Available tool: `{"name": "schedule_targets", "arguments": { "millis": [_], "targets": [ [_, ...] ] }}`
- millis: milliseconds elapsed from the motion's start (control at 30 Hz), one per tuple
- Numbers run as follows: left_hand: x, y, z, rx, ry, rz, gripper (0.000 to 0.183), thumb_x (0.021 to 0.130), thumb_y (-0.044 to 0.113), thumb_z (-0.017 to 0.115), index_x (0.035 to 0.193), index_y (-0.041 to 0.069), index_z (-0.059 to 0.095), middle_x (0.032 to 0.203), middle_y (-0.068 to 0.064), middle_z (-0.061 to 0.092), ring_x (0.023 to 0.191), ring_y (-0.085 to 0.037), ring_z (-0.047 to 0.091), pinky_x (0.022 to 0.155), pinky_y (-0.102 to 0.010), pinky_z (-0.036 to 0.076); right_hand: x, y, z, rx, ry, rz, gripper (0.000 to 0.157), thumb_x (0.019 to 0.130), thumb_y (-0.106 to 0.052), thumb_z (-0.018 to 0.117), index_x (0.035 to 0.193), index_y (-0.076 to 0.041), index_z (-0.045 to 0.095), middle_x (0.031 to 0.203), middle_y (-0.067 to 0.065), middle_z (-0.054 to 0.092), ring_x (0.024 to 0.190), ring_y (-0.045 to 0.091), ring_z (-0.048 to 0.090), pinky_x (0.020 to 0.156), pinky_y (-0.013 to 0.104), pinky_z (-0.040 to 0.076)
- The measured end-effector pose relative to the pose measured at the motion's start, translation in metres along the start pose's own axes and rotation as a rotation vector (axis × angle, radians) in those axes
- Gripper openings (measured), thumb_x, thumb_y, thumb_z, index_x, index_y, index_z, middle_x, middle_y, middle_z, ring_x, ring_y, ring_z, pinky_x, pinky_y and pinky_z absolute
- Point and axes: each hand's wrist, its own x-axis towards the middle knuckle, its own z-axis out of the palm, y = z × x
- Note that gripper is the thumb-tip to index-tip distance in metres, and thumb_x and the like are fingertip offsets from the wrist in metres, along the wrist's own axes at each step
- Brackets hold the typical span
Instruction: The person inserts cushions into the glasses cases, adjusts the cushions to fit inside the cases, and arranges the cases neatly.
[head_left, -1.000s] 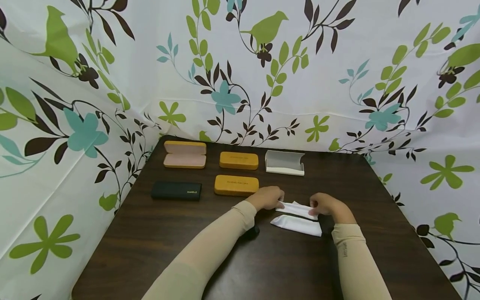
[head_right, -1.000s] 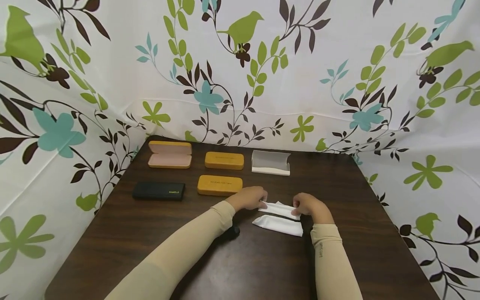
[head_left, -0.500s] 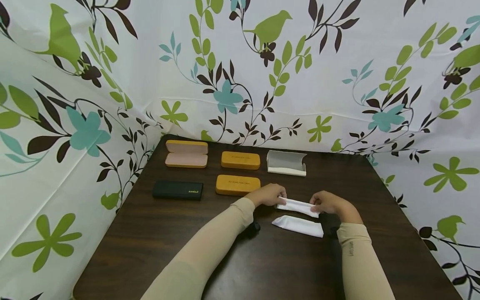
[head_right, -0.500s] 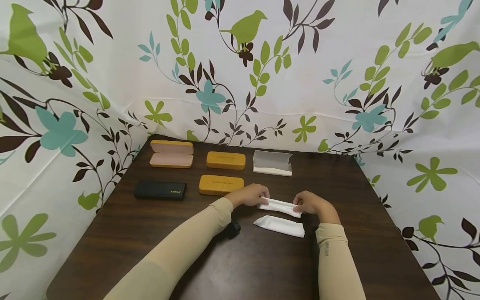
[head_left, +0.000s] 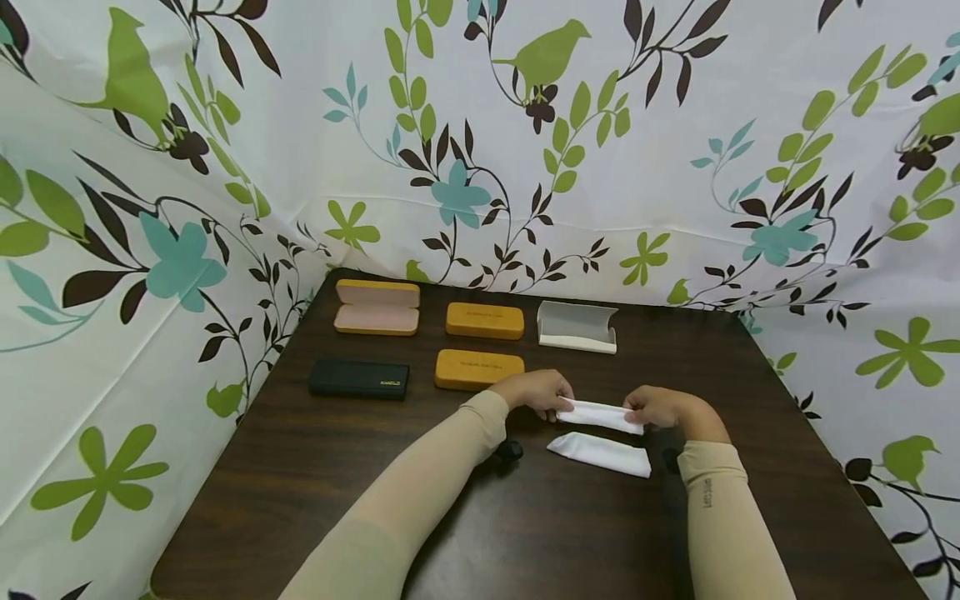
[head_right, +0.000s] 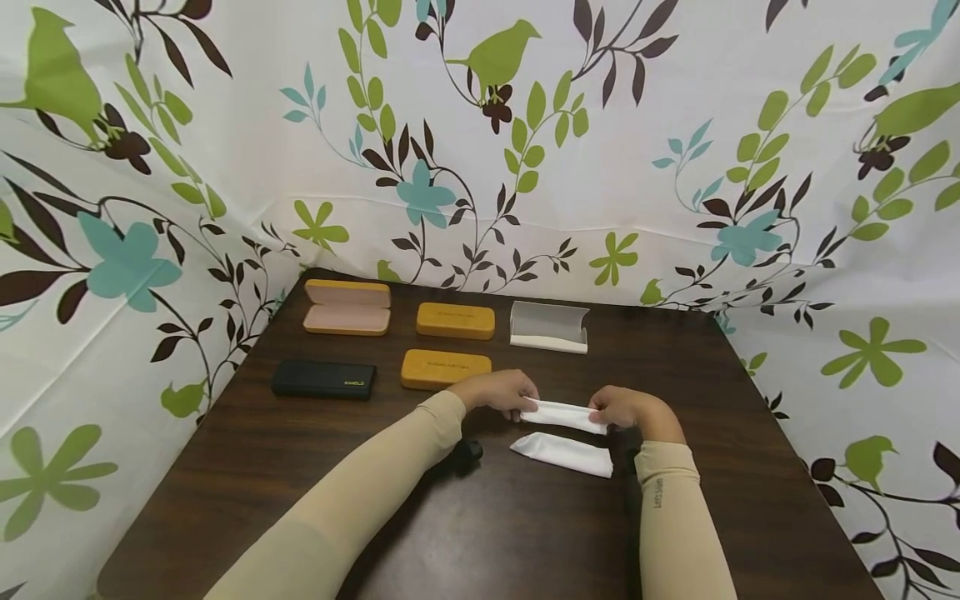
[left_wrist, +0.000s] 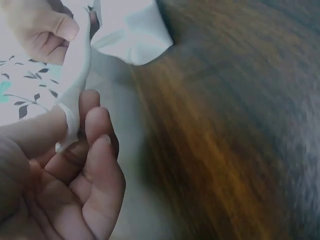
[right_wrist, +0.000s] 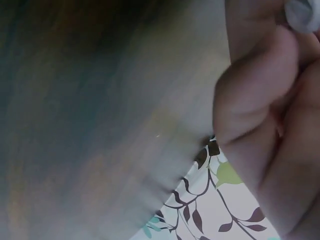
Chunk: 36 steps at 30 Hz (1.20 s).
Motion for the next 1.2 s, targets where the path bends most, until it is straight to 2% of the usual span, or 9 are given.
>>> {"name": "schedule_targets", "arguments": {
  "millis": [100,233,333,533,667,800,1033,1200],
  "targets": [
    [-0.004,-0.003,-0.004,-0.087,0.009,-0.016,0.017,0.105,0.015,0.058,0.107,0.004,0.07,0.076,-0.004,0.064,0.067,-0.014,0.065,0.061,-0.026,0.056,0.002,-0.001,-0.001,-0.005,-0.004,-0.027,0.014,0.101,-0.011,0.062,0.089,-0.004,0.062,0.081,0.003,0.057,0.079,0.019,0.056,0.076,0.044,0.056],
    [-0.011,-0.007,-0.01,-0.206,0.042,-0.051,0.016,0.104,0.015,0.059,0.101,0.004,0.069,0.079,-0.007,0.064,0.071,-0.017,0.066,0.065,-0.031,0.058,0.006,-0.003,-0.003,0.079,-0.015,-0.082,0.012,0.101,-0.009,0.061,0.092,0.0,0.063,0.079,0.003,0.059,0.075,0.018,0.059,0.069,0.036,0.053],
    [-0.015,-0.007,-0.014,-0.269,0.04,-0.056,0.015,0.104,0.015,0.059,0.099,0.004,0.068,0.08,-0.007,0.064,0.073,-0.017,0.066,0.068,-0.034,0.059,0.01,-0.005,-0.003,0.162,-0.022,-0.097,0.012,0.101,-0.008,0.061,0.094,0.002,0.063,0.079,0.003,0.06,0.074,0.018,0.061,0.065,0.032,0.051],
    [-0.025,-0.007,-0.024,-0.346,0.026,-0.049,0.016,0.105,0.013,0.057,0.102,0.001,0.068,0.08,-0.008,0.063,0.074,-0.017,0.065,0.067,-0.031,0.058,0.017,-0.01,-0.006,0.208,-0.025,-0.109,0.014,0.102,-0.009,0.059,0.097,0.003,0.063,0.077,0.003,0.06,0.07,0.016,0.06,0.061,0.03,0.048],
    [-0.033,-0.014,-0.033,-0.405,0.044,-0.068,0.015,0.104,0.012,0.058,0.107,0.0,0.068,0.08,-0.008,0.061,0.074,-0.018,0.063,0.064,-0.027,0.056,0.023,-0.018,-0.009,0.222,-0.033,-0.134,0.014,0.103,-0.008,0.058,0.099,0.004,0.063,0.078,0.006,0.062,0.068,0.016,0.059,0.06,0.03,0.048],
    [-0.04,-0.025,-0.043,-0.431,0.066,-0.074,0.016,0.104,0.013,0.059,0.106,0.0,0.068,0.08,-0.008,0.062,0.073,-0.017,0.063,0.063,-0.026,0.055,0.032,-0.024,-0.012,0.237,-0.026,-0.146,0.013,0.103,-0.007,0.058,0.103,0.004,0.064,0.081,0.009,0.063,0.071,0.017,0.06,0.062,0.031,0.049],
    [-0.058,-0.033,-0.06,-0.455,0.096,-0.101,0.019,0.105,0.013,0.057,0.11,-0.002,0.068,0.082,-0.011,0.066,0.073,-0.017,0.063,0.064,-0.025,0.054,0.046,-0.04,-0.017,0.251,-0.023,-0.155,0.016,0.103,-0.008,0.058,0.108,0.006,0.062,0.087,0.01,0.062,0.077,0.02,0.061,0.067,0.033,0.051],
    [-0.063,-0.044,-0.069,-0.481,0.122,-0.116,0.022,0.106,0.015,0.056,0.112,-0.003,0.067,0.084,-0.009,0.065,0.074,-0.015,0.063,0.065,-0.025,0.055,0.056,-0.051,-0.019,0.272,-0.022,-0.163,0.016,0.103,-0.007,0.057,0.11,0.007,0.062,0.089,0.013,0.063,0.077,0.019,0.06,0.067,0.031,0.051]
  ]
}}
